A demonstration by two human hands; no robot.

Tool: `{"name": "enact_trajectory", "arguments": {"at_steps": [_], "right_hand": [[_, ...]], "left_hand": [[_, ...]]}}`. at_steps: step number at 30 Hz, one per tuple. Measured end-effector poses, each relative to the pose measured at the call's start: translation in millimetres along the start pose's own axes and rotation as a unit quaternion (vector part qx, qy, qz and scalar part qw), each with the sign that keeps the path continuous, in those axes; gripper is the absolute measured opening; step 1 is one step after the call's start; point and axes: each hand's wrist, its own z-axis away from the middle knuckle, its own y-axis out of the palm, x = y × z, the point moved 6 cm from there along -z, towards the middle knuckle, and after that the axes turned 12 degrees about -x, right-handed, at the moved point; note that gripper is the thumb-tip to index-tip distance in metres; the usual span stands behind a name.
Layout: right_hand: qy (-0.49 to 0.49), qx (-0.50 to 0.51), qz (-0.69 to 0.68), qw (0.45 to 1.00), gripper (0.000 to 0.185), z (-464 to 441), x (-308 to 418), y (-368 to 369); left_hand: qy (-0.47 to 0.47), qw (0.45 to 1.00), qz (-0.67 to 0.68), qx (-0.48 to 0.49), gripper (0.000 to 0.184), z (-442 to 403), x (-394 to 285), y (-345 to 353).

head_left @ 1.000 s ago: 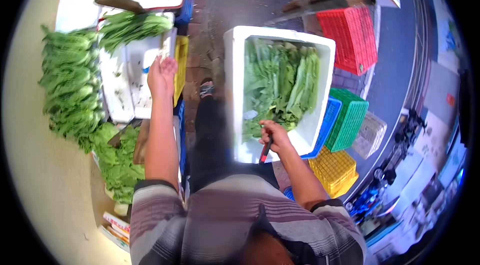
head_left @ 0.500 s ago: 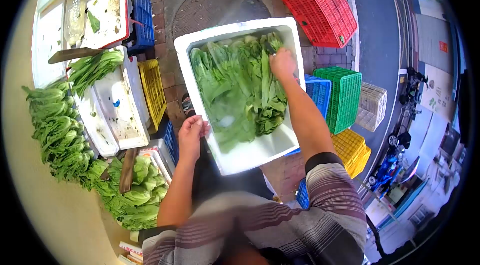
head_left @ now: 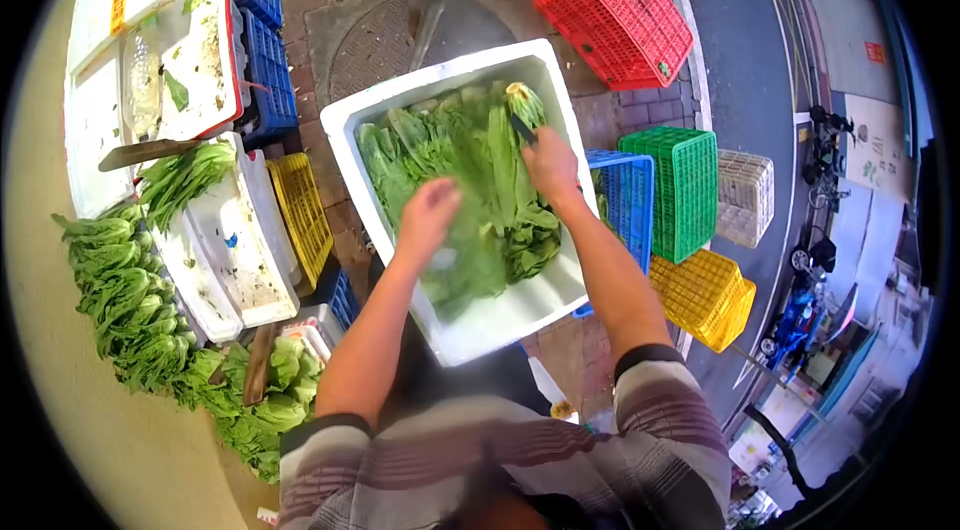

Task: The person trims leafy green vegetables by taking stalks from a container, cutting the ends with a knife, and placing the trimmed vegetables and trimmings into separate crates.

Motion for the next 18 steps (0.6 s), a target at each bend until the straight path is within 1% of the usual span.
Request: {"name": "enact_trajectory", "arguments": {"at_steps": [2,3,4,7,8,10,12,13,14,16,17,18], "right_hand": [[0.006,0.023,-0.033,0.999,0.026,16,1,-15],[0.009,0.035,-0.048,0.998,0.026,25,2,-27],[0.050,0.062,-0.059,0.995,0.026,34,2,-37],[0.084,0.058,-0.125,0.987,0.026,64,-17,-54],[0.115,0.063,-0.139,0.982,0.023,73,-25,-60],[0.114,0.038,-0.156,0.981,0.019,90,-40,-69],[0.125,0.001,-0.187,0.974,0.015,104,-55,-80],[0.132,-0.003,-0.177,0.975,0.017,108,-62,-84],[0.141,-0.007,-0.168,0.976,0.018,113,-70,-91],[0.179,-0.001,-0.164,0.970,0.019,126,-83,-105],[0.165,-0.016,-0.169,0.972,0.019,129,-88,-113],[0.150,-0.031,-0.174,0.973,0.019,133,-92,-124]], "left_hand": [[0.025,0.998,0.019,0.055,0.057,-31,-6,37],[0.038,0.997,-0.010,0.068,0.065,-45,-9,55],[0.052,0.995,-0.040,0.080,0.072,-59,-11,71],[0.082,0.980,-0.124,0.135,0.086,-80,-19,112],[0.094,0.974,-0.129,0.164,0.086,-77,-21,122],[0.118,0.956,-0.139,0.228,0.086,-60,-37,144],[0.199,0.945,-0.130,0.224,0.081,-46,-36,161],[0.243,0.936,-0.125,0.220,0.079,-41,-40,168],[0.251,0.937,-0.133,0.202,0.068,-34,-39,177],[0.308,0.914,-0.179,0.194,0.065,-21,-49,194],[0.336,0.901,-0.200,0.189,0.065,-15,-53,203],[0.224,0.932,-0.181,0.222,0.064,-13,-46,213]]}}
